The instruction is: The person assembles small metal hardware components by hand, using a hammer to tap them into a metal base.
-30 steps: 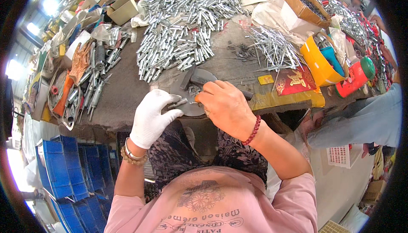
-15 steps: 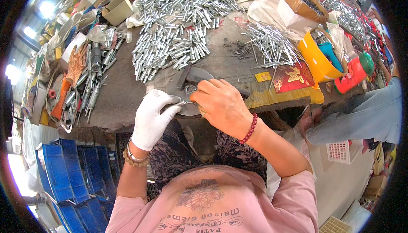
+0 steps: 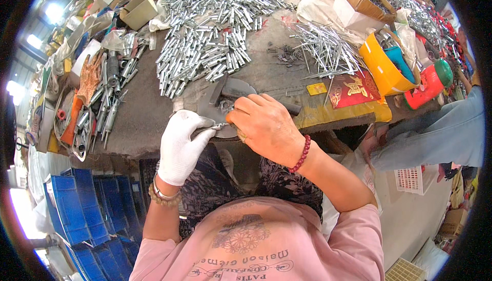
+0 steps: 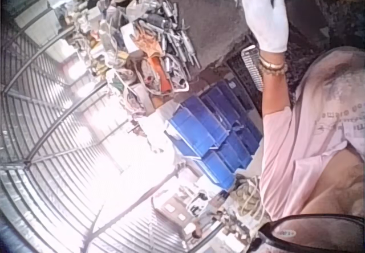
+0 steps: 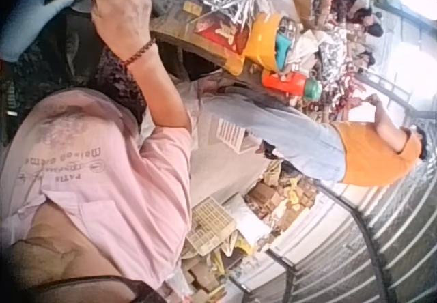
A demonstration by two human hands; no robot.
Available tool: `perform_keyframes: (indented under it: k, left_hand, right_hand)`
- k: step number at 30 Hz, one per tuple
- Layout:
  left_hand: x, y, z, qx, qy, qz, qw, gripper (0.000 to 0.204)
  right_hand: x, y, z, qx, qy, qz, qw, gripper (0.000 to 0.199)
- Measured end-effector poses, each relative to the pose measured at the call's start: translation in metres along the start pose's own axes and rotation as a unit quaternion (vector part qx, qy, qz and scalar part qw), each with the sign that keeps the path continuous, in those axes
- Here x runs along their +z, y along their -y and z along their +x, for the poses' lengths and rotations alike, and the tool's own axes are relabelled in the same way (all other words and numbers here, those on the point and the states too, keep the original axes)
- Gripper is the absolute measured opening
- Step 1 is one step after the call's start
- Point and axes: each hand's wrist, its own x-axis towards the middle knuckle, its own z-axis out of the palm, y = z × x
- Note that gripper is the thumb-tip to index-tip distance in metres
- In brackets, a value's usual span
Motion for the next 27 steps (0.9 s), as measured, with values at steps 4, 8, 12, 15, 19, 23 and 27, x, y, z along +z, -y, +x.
perform_keyframes:
  k: [4,8,12,15,19,23,27]
  left_hand:
    - [0.001,0.003,0.004,-0.002,0.002,0.017,1.0,0.018]
    - [0.0,0.003,0.004,-0.019,0.013,-0.01,1.0,0.02]
    - [0.002,0.006,0.002,-0.006,0.004,-0.018,1.0,0.02]
    - [0.006,0.006,0.002,-0.013,-0.004,-0.041,0.999,0.019]
    - [0.011,0.008,0.003,-0.002,-0.012,-0.074,0.997,0.018]
    - [0.009,0.009,-0.001,0.0,-0.015,-0.045,0.999,0.016]
    - [0.01,0.006,-0.001,-0.004,-0.017,-0.038,0.999,0.015]
  right_hand:
    - [0.001,-0.001,0.001,-0.002,0.005,0.0,1.0,0.021]
    - [0.002,-0.003,0.0,-0.002,0.002,0.002,1.0,0.02]
    - [0.004,-0.004,0.0,-0.002,0.005,0.002,1.0,0.019]
    - [0.005,-0.005,0.001,-0.006,-0.001,0.005,1.0,0.017]
    - [0.012,-0.001,0.003,-0.01,-0.015,0.007,1.0,0.013]
    - [0.011,0.003,0.003,0.011,-0.024,0.022,0.999,0.017]
    - [-0.018,-0.03,0.002,0.077,-0.061,-0.039,0.994,0.024]
